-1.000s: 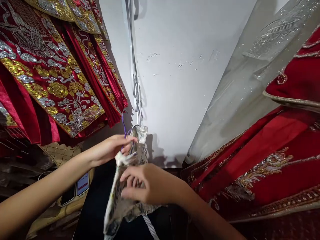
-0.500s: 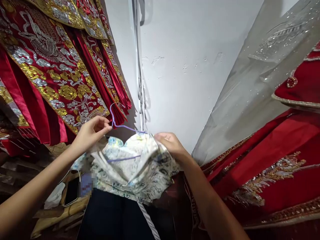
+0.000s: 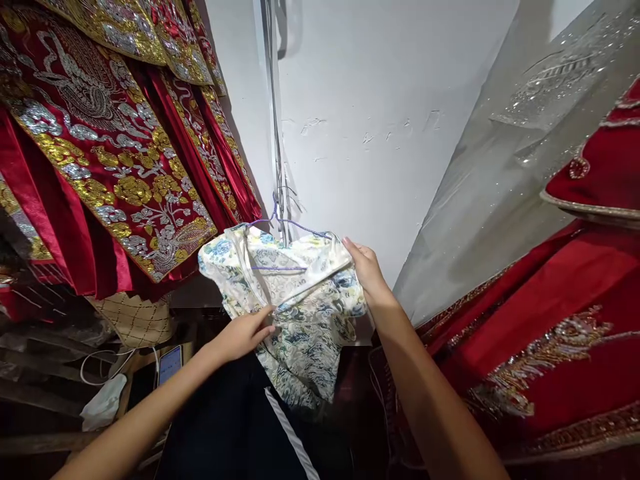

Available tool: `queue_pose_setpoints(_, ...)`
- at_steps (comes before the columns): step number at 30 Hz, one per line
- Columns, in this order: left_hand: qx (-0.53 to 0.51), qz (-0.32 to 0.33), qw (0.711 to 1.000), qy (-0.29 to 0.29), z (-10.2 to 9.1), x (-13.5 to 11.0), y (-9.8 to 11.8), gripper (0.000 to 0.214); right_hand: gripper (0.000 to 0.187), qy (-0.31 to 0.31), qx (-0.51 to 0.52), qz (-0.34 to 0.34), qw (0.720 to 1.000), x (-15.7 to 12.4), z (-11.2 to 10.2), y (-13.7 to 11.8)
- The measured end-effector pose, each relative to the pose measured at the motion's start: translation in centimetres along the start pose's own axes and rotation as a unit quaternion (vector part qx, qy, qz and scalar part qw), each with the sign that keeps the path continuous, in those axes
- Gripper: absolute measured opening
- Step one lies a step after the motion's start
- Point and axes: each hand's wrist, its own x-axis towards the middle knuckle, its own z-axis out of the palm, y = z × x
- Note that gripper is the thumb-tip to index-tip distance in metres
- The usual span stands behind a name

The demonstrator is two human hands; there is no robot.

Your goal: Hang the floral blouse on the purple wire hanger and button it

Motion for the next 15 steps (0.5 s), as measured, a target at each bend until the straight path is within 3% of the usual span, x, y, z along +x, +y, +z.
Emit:
queue_pose_setpoints(3, -0.042, -0.01, 0.999, 0.019, 2.3, -0.5, 0.5, 0.033, 0.041, 0.013, -0.009, 0.023, 1.0, -1.8, -1.3, 1.7)
queue_pose_setpoints(5, -0.069, -0.021, 0.997, 0.039, 3.8, -0.9, 1.2, 0.037, 0.042, 0.057, -0.045, -0.01, 0.997, -2.8, -1.9, 2.9)
queue_pose_setpoints(7, -0.105, -0.032, 0.992, 0.058, 4.9, -1.4, 1.9, 0.035, 0.04, 0.165, -0.108, -0.083, 0.977, -4.4, -2.0, 4.3)
queue_pose_setpoints(9, -0.138, -0.041, 0.988, 0.064, 5.6, -1.9, 2.5, 0.031, 0.036, 0.302, -0.167, -0.147, 0.927, -7.0, -1.5, 6.0)
queue_pose_setpoints(10, -0.149, -0.042, 0.986, 0.06, 5.7, -2.0, 2.8, 0.03, 0.034, 0.352, -0.183, -0.159, 0.904, -8.8, -0.9, 7.0)
queue_pose_setpoints(11, -0.156, -0.039, 0.986, 0.052, 5.7, -2.2, 3.1, 0.029, 0.028, 0.36, -0.184, -0.149, 0.902, -10.8, 0.0, 8.1)
queue_pose_setpoints(13, -0.154, -0.026, 0.987, 0.025, 5.5, -2.4, 3.6, 0.027, 0.015, 0.231, -0.156, -0.068, 0.958, -15.0, 2.3, 10.7)
queue_pose_setpoints(15, -0.136, -0.013, 0.991, -0.008, 5.1, -2.6, 3.9, 0.022, 0.008, 0.04, -0.114, 0.025, 0.992, -18.7, 5.0, 13.1)
